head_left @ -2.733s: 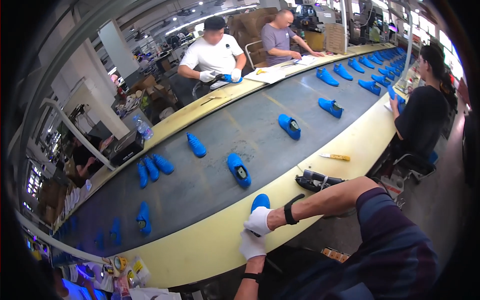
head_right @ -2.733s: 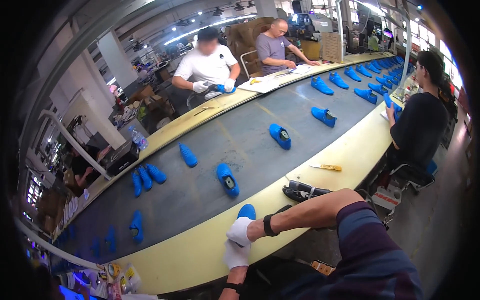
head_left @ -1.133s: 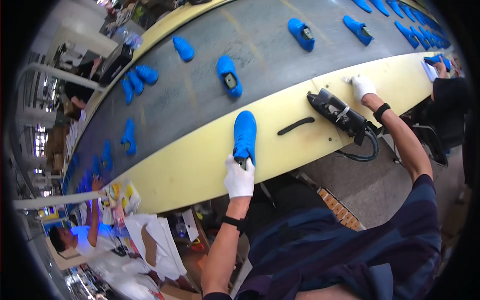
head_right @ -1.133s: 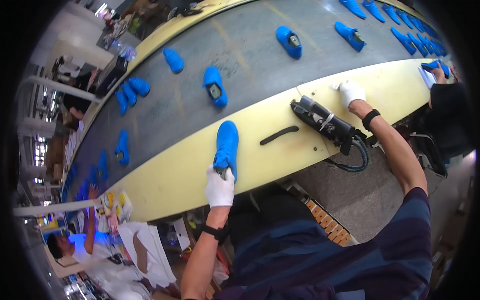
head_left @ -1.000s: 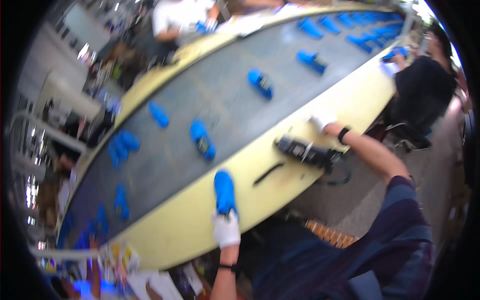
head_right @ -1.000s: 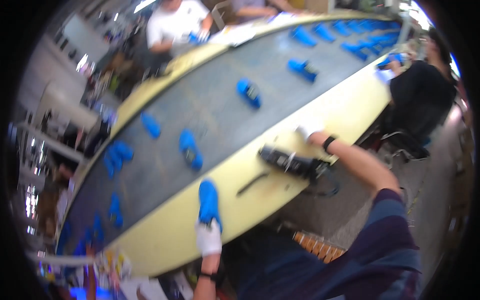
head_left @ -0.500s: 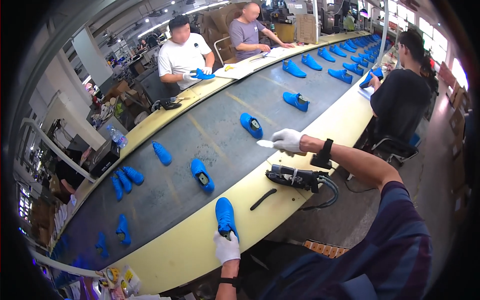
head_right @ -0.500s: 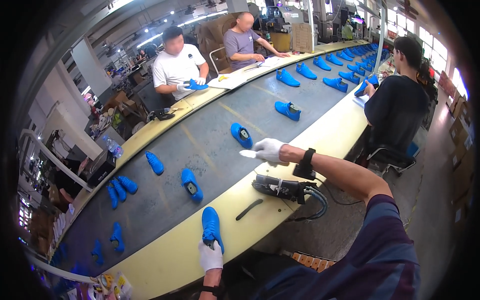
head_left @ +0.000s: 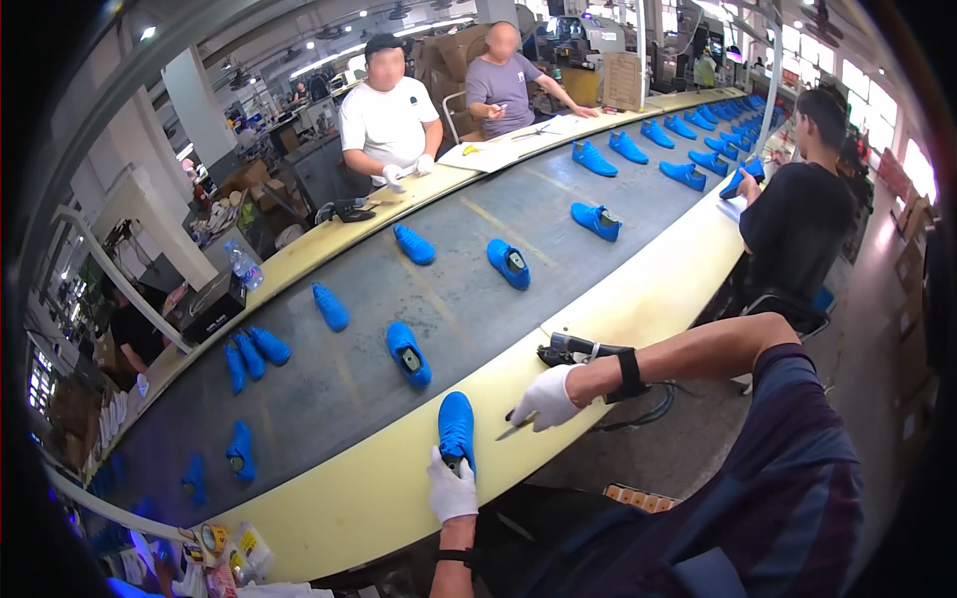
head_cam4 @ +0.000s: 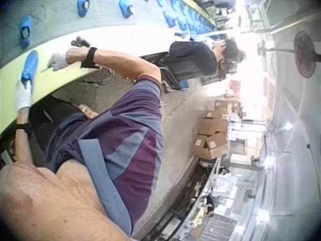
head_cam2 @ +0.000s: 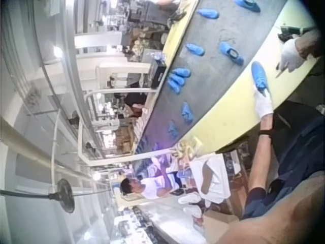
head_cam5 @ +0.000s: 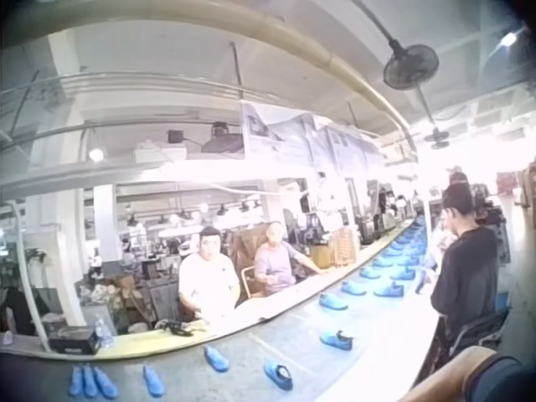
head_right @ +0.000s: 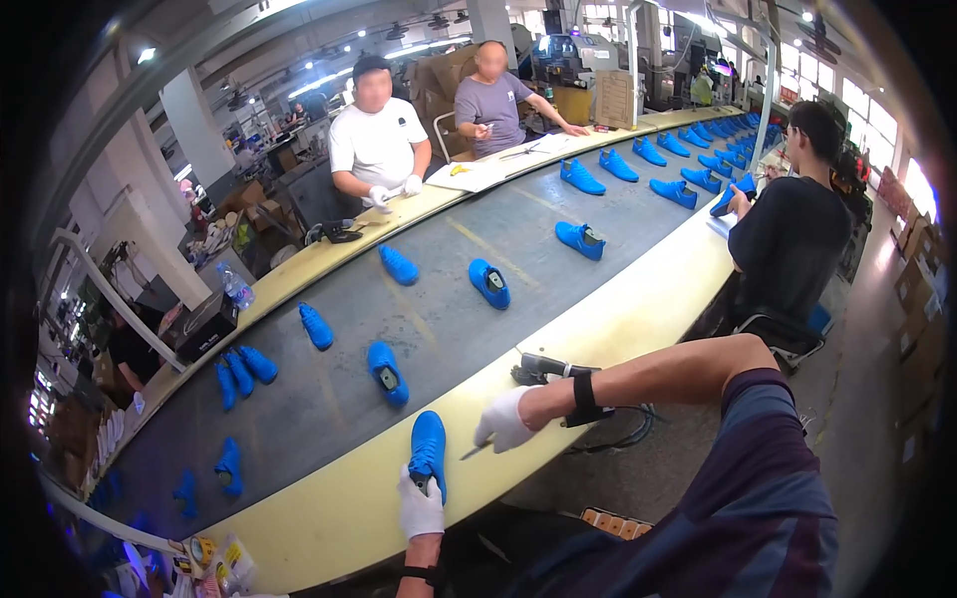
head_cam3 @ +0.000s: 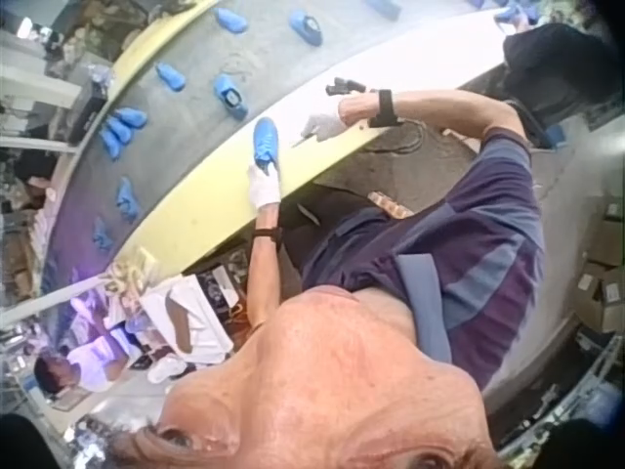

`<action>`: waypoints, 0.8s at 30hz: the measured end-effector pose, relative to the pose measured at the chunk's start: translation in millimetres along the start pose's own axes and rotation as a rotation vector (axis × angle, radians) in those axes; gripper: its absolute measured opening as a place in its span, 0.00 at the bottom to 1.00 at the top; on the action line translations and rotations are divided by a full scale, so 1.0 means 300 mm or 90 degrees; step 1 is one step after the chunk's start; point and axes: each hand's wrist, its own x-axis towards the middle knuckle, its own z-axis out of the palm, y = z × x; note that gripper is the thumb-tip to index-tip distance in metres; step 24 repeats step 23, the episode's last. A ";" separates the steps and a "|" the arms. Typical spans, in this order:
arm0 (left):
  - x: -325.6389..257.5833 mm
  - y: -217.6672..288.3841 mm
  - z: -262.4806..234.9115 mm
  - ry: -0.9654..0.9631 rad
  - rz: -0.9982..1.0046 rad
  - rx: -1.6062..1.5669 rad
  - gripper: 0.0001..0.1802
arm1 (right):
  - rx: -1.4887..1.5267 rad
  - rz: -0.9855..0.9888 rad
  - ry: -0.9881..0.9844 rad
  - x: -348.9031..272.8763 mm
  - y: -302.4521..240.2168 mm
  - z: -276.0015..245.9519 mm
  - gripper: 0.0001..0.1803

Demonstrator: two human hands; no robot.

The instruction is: Trim excess material and clean the edges of shoes on an assembly line.

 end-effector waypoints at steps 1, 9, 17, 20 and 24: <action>0.005 -0.018 0.007 -0.002 -0.007 -0.003 0.40 | -0.001 -0.002 -0.008 0.005 0.015 0.014 0.29; 0.086 -0.018 0.007 0.016 0.062 -0.032 0.38 | -0.072 0.017 0.011 -0.006 -0.009 -0.049 0.26; 0.062 0.010 -0.022 -0.031 0.008 0.016 0.37 | -0.133 -0.037 0.068 0.133 -0.128 -0.041 0.22; 0.049 -0.009 -0.024 -0.009 0.011 -0.009 0.38 | -0.129 -0.036 0.033 0.229 -0.171 -0.045 0.24; 0.043 -0.001 -0.026 -0.028 0.006 0.029 0.41 | -0.213 -0.015 -0.003 0.299 -0.199 -0.056 0.27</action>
